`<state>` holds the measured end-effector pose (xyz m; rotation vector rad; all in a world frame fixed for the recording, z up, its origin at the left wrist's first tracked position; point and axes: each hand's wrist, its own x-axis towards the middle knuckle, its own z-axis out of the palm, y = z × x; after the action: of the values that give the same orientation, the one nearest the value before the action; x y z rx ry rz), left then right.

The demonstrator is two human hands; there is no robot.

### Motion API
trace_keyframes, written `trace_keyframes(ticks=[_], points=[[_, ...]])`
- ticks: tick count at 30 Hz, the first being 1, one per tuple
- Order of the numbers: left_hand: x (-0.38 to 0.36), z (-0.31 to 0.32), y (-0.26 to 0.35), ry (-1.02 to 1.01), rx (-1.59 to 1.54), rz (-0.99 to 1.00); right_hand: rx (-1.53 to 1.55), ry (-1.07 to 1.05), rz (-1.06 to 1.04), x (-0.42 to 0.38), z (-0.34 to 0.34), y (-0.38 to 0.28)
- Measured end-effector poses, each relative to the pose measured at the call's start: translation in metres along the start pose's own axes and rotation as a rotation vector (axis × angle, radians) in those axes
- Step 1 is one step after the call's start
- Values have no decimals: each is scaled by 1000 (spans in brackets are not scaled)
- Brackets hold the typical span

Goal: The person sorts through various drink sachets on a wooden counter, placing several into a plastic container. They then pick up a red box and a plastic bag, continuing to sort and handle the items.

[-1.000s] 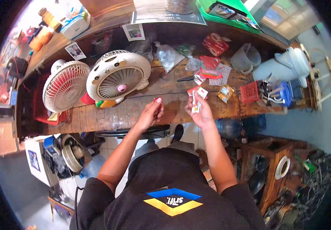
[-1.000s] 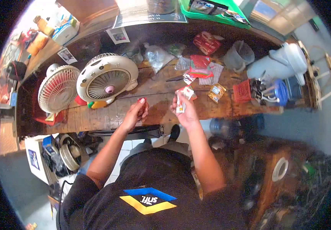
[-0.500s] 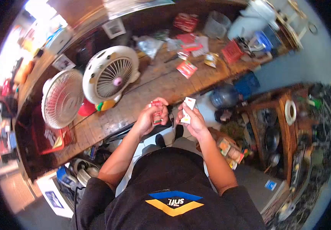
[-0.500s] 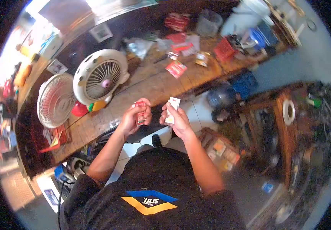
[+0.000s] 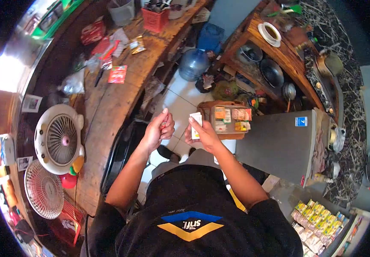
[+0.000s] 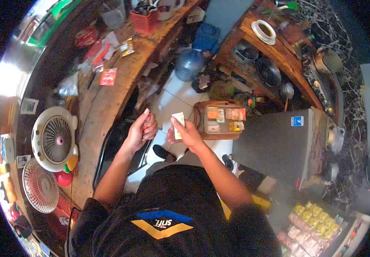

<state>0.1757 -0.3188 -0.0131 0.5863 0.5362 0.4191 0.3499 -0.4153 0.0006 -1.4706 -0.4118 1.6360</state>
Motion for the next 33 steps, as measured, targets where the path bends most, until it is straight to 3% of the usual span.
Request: trace_keyframes(ticks=[2, 6, 9, 12, 14, 17, 20, 22, 23, 25, 27, 28, 30, 33], points=[[16, 8, -11, -72, 73, -10, 13, 99, -40, -12, -15, 2], [39, 32, -28, -64, 143, -69, 102, 59, -73, -24, -63, 12], [54, 45, -45, -74, 226, -69, 284, 207, -28, -36, -109, 19], [74, 57, -68, -54, 282, -60, 530, 116, -8, -35, -179, 49], [88, 68, -85, -16, 464, -59, 533, 78, -31, -37, -212, 56], [109, 85, -118, 97, 646, -9, 404, 255, -87, -32, -256, 64], [133, 91, -156, 189, 679, -60, 216, 208, -103, -24, -293, 59], [149, 100, -176, 181, 1006, 43, 185, 170, -93, -8, -319, 67], [162, 93, -195, 140, 1059, 188, 120, 206, -100, 2, -330, 72], [184, 88, -217, 153, 1176, 136, 67, 243, -93, 28, -353, 94], [207, 87, -236, 181, 1356, 43, -566, 471, -512, 60, -378, 133], [221, 76, -250, 185, 1351, 25, -563, 463, -496, 67, -381, 125], [238, 55, -281, 102, 1650, 180, -478, 182, -160, 70, -383, 111], [256, 37, -311, 87, 1850, 200, -601, 117, -168, 84, -379, 112]])
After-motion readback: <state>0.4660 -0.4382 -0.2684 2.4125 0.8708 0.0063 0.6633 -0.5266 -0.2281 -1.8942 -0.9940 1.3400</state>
